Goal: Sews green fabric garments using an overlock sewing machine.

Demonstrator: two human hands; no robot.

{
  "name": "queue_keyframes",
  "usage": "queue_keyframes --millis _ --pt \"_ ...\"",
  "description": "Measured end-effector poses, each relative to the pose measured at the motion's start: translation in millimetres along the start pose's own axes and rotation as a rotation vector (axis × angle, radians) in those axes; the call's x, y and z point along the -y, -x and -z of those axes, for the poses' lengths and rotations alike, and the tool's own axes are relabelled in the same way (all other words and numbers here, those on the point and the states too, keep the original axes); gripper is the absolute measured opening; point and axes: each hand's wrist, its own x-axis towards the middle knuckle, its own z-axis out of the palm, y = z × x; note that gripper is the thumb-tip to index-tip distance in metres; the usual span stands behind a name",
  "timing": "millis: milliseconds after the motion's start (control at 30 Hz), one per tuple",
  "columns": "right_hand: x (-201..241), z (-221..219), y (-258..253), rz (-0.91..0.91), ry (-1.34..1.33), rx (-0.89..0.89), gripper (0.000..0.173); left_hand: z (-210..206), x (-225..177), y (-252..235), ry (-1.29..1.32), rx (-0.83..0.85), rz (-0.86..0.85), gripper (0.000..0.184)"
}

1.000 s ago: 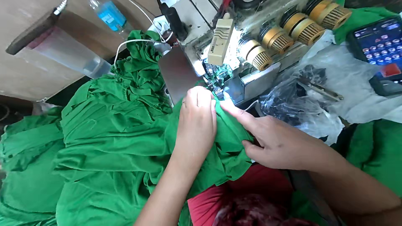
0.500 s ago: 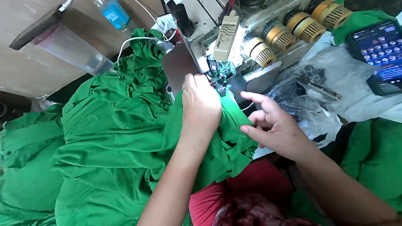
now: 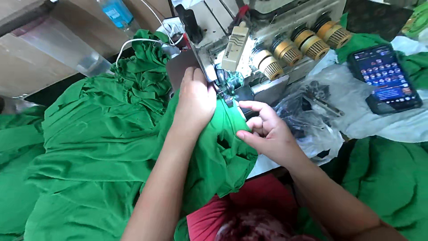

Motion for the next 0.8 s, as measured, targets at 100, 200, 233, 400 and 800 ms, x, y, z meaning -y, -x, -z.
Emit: queue_keyframes --millis 100,200,233,400,800 --pt "0 -2 -3 0.018 0.013 -0.017 0.056 8 1 6 0.049 -0.049 -0.007 0.027" --pt "-2 -2 0 0.025 -0.015 -0.022 0.052 35 -26 45 0.031 -0.071 0.019 0.028" --pt "-3 -1 2 0.019 -0.025 -0.026 0.052 37 -36 63 0.029 -0.090 0.022 0.028" --pt "-7 2 5 0.105 0.033 -0.001 0.040 11 -50 125 0.054 0.034 0.029 0.026" --pt "20 12 -50 0.748 0.461 0.232 0.024 108 -75 88 0.253 0.221 0.067 0.028"
